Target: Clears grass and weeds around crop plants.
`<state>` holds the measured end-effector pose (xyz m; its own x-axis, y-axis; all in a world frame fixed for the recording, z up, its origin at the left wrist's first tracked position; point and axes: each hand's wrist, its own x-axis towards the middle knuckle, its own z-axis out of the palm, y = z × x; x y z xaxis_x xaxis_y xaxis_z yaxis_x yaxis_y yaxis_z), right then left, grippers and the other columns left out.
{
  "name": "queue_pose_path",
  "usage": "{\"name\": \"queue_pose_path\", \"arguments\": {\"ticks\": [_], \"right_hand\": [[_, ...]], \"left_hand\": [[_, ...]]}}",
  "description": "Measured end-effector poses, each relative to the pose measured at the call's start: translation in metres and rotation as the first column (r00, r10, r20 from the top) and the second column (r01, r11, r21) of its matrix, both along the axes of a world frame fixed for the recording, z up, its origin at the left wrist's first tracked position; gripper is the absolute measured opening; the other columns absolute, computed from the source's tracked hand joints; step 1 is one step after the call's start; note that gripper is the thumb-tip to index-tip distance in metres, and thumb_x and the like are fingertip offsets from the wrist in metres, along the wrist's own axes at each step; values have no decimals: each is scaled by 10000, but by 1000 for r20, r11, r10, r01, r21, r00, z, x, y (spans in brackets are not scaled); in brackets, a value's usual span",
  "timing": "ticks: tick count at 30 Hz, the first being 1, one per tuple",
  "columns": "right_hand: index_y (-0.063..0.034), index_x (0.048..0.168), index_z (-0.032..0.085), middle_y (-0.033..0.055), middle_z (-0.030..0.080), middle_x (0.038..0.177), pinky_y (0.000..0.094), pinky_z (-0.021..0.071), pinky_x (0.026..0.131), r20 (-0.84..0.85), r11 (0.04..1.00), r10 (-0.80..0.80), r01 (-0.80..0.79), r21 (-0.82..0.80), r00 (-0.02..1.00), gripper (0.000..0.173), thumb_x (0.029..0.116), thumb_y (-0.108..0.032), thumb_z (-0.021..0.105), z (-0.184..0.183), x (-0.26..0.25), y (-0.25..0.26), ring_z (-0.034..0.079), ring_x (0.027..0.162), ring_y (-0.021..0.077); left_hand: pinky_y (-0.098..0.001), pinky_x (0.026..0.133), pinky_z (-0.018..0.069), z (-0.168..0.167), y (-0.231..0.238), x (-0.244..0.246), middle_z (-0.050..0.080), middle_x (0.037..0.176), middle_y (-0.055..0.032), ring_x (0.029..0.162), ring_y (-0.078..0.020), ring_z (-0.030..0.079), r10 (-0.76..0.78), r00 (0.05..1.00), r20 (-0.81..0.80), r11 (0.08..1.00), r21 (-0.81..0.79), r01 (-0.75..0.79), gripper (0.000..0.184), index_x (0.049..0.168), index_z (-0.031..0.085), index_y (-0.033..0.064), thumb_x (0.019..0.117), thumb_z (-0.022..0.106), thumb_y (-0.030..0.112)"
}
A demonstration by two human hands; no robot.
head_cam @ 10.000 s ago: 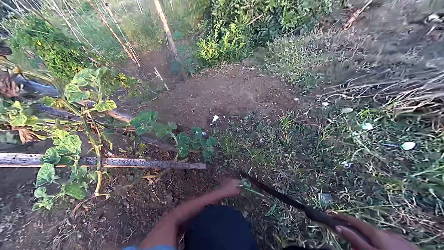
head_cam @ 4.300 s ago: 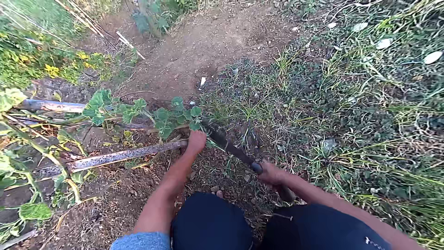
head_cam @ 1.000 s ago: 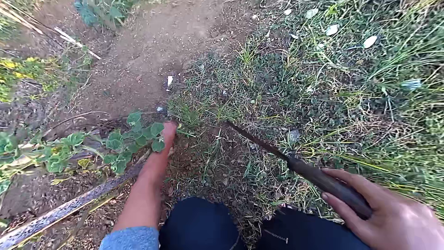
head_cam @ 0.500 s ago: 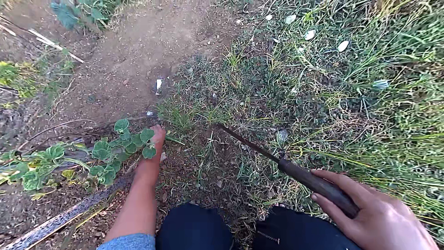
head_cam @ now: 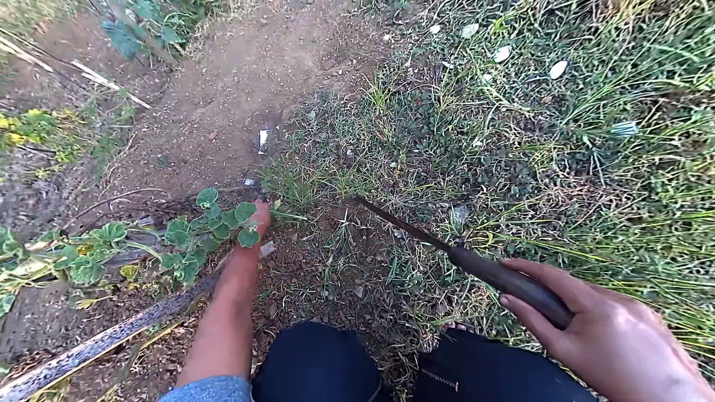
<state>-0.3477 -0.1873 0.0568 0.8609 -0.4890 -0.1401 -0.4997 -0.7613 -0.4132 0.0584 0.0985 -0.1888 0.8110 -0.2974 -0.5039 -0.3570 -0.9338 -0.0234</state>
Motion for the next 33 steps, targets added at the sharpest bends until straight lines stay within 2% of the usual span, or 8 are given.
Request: {"name": "queue_pose_path", "arguments": {"ticks": [9,14,19,23,26,28,31,33], "right_hand": [[-108,1285,677,233,703,883,668,483,603,4,996,-43,43,74,999,499,887,-397,590,-22,-22,-8,669,717,464],[-98,1360,630,275,705,991,730,495,719,-68,986,-6,17,165,998,482,924,-302,659,-34,-33,-20,680,851,518],[-91,1508,434,269,652,1158,607,535,857,-522,811,129,213,545,843,565,1009,-218,665,-67,-30,-30,677,951,412],[63,1405,496,286,596,1295,535,454,1037,-418,637,192,211,742,888,393,1065,-130,525,-120,-49,-1,602,1184,367],[63,1447,487,266,511,1474,463,320,1181,-413,643,72,274,715,908,385,1112,-107,405,-98,-64,36,472,1398,336],[59,1478,457,268,488,1499,461,332,1188,-376,636,202,170,753,905,419,1119,-147,390,-111,-66,29,459,1420,333],[124,1480,417,296,418,1556,444,283,1216,-405,618,274,163,769,872,424,1121,-91,347,-44,-52,24,403,1471,351],[180,1438,426,306,442,1532,374,284,1216,-352,561,85,247,790,932,404,1107,-34,336,8,-70,32,432,1453,301]], "left_hand": [[-628,1086,405,2,-20,-144,461,1523,-235,1386,-442,453,-436,846,-306,897,-218,384,411,1323,638,20,912,639,25],[-631,1086,414,-2,2,-210,396,1603,-190,1399,-449,453,-388,885,-256,906,-282,316,419,1268,684,47,862,659,-52],[-645,1019,483,23,-1,-191,508,1487,-237,1286,-452,567,-372,805,-463,924,-100,369,403,1359,618,51,957,605,22],[-685,976,458,66,-3,-145,663,1226,-281,1173,-467,619,-418,689,-592,852,8,524,361,1252,664,-10,930,711,145],[-727,982,432,103,-27,-109,651,1264,-279,1205,-484,598,-376,710,-595,754,249,608,496,1294,657,10,867,809,212],[-729,957,438,148,-73,-92,657,1236,-282,1166,-479,609,-367,755,-543,748,310,587,513,1252,670,-5,829,844,227],[-493,897,514,255,-177,-81,660,1113,-240,956,-307,638,-465,801,-376,885,-227,407,477,1241,594,-110,880,801,121],[-451,984,534,331,-252,-95,569,1347,-281,1139,-315,632,-429,851,-303,614,-789,29,682,1504,328,-92,962,695,101]]}}
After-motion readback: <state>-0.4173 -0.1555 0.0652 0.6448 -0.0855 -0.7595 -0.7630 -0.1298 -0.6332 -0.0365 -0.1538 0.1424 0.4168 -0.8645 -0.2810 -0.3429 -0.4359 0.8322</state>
